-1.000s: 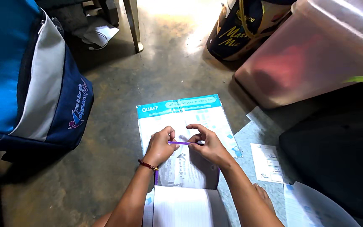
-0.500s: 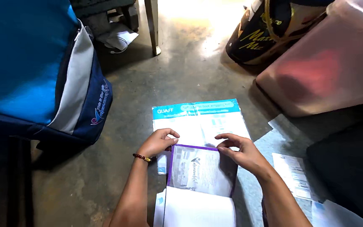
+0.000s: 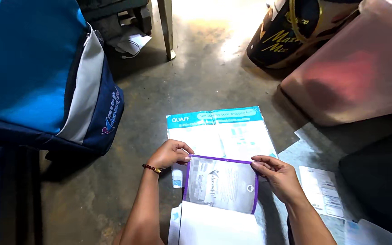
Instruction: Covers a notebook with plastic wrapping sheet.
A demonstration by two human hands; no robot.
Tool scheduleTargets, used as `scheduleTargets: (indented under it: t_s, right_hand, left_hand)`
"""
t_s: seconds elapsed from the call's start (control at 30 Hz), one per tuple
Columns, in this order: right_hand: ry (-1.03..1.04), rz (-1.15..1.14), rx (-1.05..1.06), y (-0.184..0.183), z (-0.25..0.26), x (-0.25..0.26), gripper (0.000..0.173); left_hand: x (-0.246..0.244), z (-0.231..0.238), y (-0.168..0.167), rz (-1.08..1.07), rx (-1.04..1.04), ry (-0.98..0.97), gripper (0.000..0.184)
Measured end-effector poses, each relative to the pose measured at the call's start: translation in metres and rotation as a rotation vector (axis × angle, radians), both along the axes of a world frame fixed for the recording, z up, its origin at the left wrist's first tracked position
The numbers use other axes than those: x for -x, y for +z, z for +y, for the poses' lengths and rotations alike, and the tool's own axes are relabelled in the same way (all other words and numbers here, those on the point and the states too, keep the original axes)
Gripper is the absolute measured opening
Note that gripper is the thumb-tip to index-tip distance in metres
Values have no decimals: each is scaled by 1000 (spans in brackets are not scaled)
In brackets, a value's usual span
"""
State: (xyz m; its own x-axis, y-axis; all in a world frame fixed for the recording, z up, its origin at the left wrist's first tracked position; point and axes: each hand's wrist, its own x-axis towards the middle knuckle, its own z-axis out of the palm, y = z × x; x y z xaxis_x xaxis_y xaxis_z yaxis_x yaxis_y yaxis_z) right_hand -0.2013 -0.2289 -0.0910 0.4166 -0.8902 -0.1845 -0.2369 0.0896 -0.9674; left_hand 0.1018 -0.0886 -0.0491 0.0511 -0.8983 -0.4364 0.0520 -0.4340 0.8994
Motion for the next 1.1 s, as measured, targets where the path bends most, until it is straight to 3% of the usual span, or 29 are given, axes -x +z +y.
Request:
scheduleTargets:
  t_s: [0.23,0.43,0.63,0.83,0.97,1.1]
  right_hand:
    - [-52,-119,-87,-1,5,2,24]
    - [-76,-78,-129,6,9,4,15]
    - [-40,-164,-221,6,10,13,34]
    - [11,-167,-203,9,8,14,30]
    - [-3,-191,-199,8,9,14,26]
    - [-119,-254,-244,1,14,10,26]
  left_hand:
    - [-5,6,-1,156,61,-10,23]
    - [-1,5,-4,28,88,42,19]
    - [-1,3,-5,-23,66,36,23]
    - [-4,7,-5,-34,138,-33,23]
    - [1,8,-3,-49,116,-6,9]
    - [5,4,-4,-67,49,82,20]
